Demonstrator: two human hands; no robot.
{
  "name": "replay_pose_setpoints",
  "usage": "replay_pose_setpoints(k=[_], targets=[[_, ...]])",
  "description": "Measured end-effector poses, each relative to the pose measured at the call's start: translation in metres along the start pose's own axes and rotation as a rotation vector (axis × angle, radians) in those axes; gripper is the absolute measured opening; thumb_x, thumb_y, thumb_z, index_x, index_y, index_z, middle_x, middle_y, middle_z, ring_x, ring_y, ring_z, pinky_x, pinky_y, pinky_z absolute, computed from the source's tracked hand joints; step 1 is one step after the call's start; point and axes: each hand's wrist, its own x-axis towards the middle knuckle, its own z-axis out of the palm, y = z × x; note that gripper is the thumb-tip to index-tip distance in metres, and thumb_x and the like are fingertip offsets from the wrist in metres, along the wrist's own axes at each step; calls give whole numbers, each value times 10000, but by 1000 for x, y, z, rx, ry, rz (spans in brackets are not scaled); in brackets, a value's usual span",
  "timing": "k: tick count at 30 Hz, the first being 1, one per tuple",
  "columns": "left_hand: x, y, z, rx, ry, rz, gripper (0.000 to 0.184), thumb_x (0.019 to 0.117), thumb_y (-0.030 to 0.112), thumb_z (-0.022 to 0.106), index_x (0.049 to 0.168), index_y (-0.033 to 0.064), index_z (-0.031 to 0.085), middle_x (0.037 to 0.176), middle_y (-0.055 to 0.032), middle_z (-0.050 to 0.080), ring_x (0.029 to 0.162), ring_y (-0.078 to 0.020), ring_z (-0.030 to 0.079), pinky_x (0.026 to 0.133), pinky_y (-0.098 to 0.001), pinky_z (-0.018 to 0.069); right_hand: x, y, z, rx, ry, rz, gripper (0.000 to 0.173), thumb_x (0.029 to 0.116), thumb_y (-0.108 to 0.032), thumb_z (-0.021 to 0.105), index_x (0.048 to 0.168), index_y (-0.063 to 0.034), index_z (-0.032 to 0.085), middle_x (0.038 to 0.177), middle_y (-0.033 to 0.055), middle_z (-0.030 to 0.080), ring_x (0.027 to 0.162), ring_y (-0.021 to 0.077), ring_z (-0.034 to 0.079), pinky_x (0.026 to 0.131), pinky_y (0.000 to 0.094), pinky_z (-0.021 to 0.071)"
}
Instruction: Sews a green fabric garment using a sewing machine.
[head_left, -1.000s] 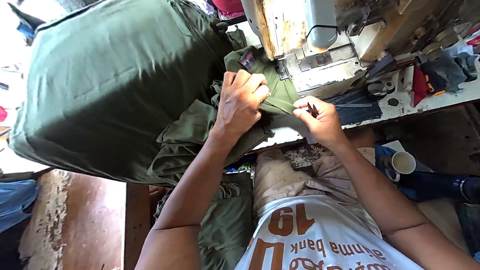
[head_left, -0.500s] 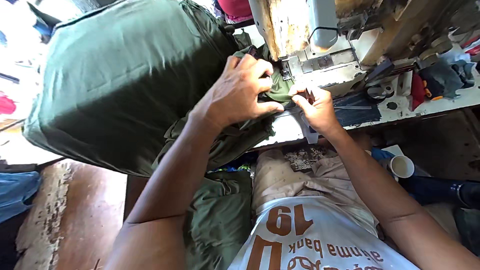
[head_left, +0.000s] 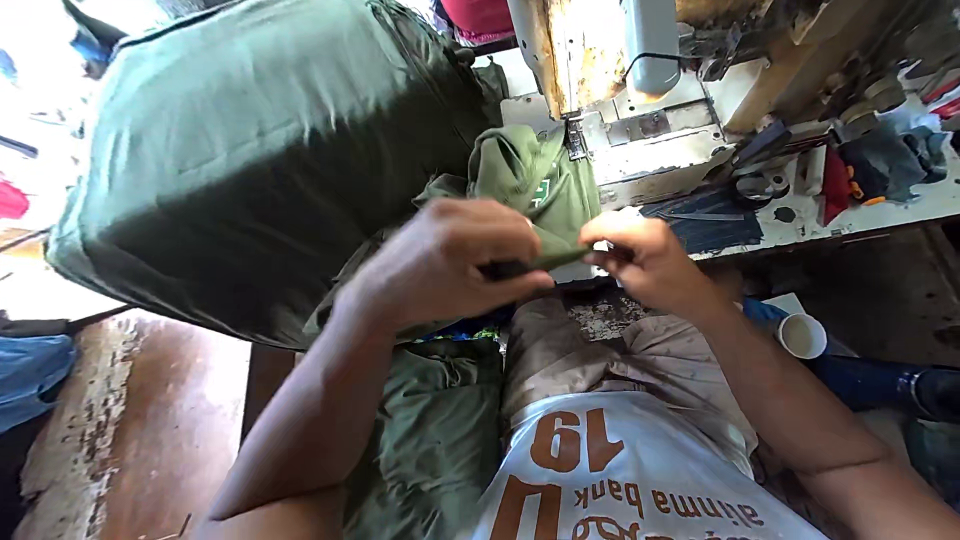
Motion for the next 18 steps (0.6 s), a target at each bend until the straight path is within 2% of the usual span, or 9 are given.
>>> replay_pose_setpoints(k=[2,4,5,7,8,10,12,15,18], targets=[[-3,6,32,-67,6,-10,256,945,322,730,786,126,685,788,26,677,769,-95,666,691,-301,573,-21,-9,8,-2,-10,-29,126,972,-84,684,1080,-53,741,1107,41,713,1023,114,683,905,309,601],[-3,7,59,-107,75,-54,275,922,361,760,813,118,690,719,50,639,653,-42,607,575,-237,518,-39,-8,16,-21,30,-11,140,987,-89,669,1098,-57,749,1147,42,713,1078,118,684,922,308,602],[-2,4,70,-79,112,-60,305,899,413,779,885,120,698,755,48,649,674,-43,614,588,-236,529,-46,-7,19,-22,61,2,136,987,-80,668,1095,-53,747,1148,46,715,1082,122,685,924,310,604],[-1,-6,88,119,153,-33,545,850,559,779,1180,130,716,995,-28,681,887,-144,643,768,-330,545,-56,-6,23,-14,126,39,125,979,-65,682,1087,-35,738,1147,60,716,1081,127,693,935,309,610],[-1,-12,96,243,148,-21,667,836,619,756,1313,160,676,1167,-79,660,1051,-224,619,921,-419,498,-59,-7,24,-7,151,54,126,978,-66,687,1085,-23,738,1147,71,716,1077,131,697,935,310,611],[-2,-25,113,404,147,2,727,832,618,751,1428,228,606,1446,-129,551,1326,-330,514,1159,-582,333,-63,-9,26,2,183,66,129,981,-70,687,1084,-12,738,1146,78,716,1071,136,700,935,312,614],[-5,-33,130,451,211,21,676,861,537,763,1447,250,589,1536,-157,481,1445,-368,418,1221,-646,223,-64,-11,27,5,209,77,116,979,-72,691,1066,-11,736,1128,75,717,1052,134,702,917,308,617],[-3,-39,149,519,340,10,609,908,353,720,1474,221,539,1497,-213,509,1410,-378,471,1209,-649,237,-65,-11,30,31,229,94,113,971,-66,698,1059,-7,738,1110,72,718,1018,125,703,888,300,621],[5,-39,145,554,431,-42,473,994,93,583,1463,148,554,1309,-173,682,1154,-307,680,1138,-580,390,-66,-13,31,83,239,106,109,966,-51,698,1054,-2,738,1109,77,721,1015,135,705,881,304,623]])
